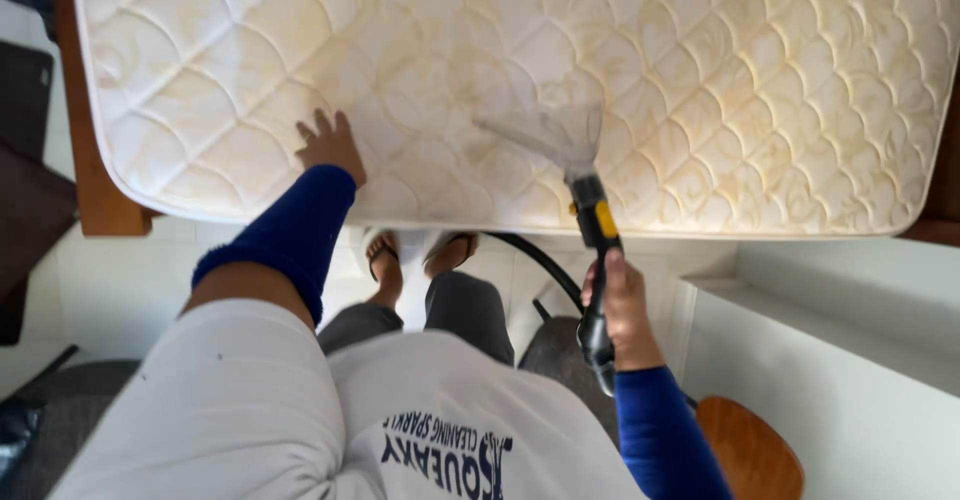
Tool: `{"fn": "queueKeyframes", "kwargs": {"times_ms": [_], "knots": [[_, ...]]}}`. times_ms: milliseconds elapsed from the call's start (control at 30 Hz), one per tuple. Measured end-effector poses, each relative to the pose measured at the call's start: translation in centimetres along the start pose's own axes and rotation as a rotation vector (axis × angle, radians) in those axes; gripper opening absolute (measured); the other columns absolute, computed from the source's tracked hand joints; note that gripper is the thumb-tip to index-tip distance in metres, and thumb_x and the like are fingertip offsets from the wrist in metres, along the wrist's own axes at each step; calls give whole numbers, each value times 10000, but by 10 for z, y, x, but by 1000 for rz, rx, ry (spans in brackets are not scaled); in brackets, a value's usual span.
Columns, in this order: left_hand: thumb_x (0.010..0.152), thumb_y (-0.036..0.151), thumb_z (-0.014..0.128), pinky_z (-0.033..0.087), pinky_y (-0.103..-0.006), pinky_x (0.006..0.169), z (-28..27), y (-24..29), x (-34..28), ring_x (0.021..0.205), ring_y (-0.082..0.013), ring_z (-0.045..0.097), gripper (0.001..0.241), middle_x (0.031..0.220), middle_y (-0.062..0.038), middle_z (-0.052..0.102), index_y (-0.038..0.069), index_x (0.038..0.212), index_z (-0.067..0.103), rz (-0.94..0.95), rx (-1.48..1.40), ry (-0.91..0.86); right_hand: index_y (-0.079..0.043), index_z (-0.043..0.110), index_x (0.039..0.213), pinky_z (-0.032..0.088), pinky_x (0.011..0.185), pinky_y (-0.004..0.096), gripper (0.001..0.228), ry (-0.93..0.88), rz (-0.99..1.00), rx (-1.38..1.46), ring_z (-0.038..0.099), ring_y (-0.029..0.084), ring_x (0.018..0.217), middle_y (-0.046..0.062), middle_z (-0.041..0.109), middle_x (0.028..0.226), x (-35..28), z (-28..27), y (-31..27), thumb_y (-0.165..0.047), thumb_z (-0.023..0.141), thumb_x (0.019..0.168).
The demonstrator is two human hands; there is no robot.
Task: Cleaning a stained mattress using a vacuum extraction tool.
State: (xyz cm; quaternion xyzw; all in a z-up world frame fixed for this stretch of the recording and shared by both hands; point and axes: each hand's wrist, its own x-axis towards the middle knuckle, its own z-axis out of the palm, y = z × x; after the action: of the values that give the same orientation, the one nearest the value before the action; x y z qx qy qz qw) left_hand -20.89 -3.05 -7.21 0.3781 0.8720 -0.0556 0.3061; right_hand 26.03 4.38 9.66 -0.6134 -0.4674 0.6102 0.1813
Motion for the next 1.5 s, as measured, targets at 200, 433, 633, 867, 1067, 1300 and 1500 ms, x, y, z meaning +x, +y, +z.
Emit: {"fn": "queueKeyframes", "kwargs": {"times_ms": [200, 433, 633, 867, 1067, 1300, 1500], "knots": [[689, 396, 899, 448, -756, 971, 2, -42, 49, 1505, -594, 62, 1283, 1736, -67, -78, 388, 1649, 48, -160, 50, -145, -84, 574, 779, 457, 444, 321, 554, -138, -99, 87, 532, 179, 453, 52, 542, 574, 172, 143, -166, -588, 535, 1007], [781, 332, 840, 512, -765, 856, 34, -57, 63, 1473, -617, 115, 1126, 1738, -19, -58, 457, 1623, 102, -171, 8, -98, -64, 610, 835, 509, 433, 356, 566, -295, -350, -15, 588, 188, 460, 59, 590, 594, 390, 347, -288, -619, 622, 946], [773, 286, 834, 522, -701, 918, -39, -39, 36, 1496, -592, 132, 1106, 1736, 0, -7, 441, 1617, 136, -160, -73, -220, -78, 585, 612, 498, 431, 364, 716, -199, -353, -192, 582, 200, 400, 59, 572, 470, 368, 442, -237, -726, 508, 906], [948, 176, 567, 408, -708, 1022, -93, -1, 85, 1348, -406, 482, 558, 1541, -133, 451, 159, 1493, 447, -27, -136, 309, -91, 597, 592, 473, 474, 343, 643, -237, -348, -327, 577, 165, 460, 33, 577, 512, 255, 343, -90, -581, 522, 1001], [774, 178, 625, 335, -638, 1107, -116, 58, 54, 1400, -365, 479, 396, 1422, -83, 576, 205, 1168, 660, 1165, 48, 713, -66, 604, 702, 451, 471, 312, 543, -335, -153, -361, 567, 141, 487, 33, 597, 551, 117, 267, -30, -498, 505, 1016], [910, 190, 572, 308, -631, 1142, -134, 5, 100, 1138, -290, 623, 140, 1019, -50, 693, 197, 950, 706, 1170, 56, 423, -62, 611, 726, 424, 458, 295, 430, -302, -225, -292, 535, 116, 484, 15, 573, 553, 101, 339, -89, -396, 563, 994], [897, 162, 583, 301, -651, 1122, -247, -91, 306, 1331, -329, 479, 245, 1305, -94, 619, 185, 1110, 702, 689, 243, 635, -46, 650, 801, 453, 470, 310, 483, -253, -298, -293, 557, 124, 482, 18, 580, 572, 249, 546, -210, -502, 630, 958]]}}
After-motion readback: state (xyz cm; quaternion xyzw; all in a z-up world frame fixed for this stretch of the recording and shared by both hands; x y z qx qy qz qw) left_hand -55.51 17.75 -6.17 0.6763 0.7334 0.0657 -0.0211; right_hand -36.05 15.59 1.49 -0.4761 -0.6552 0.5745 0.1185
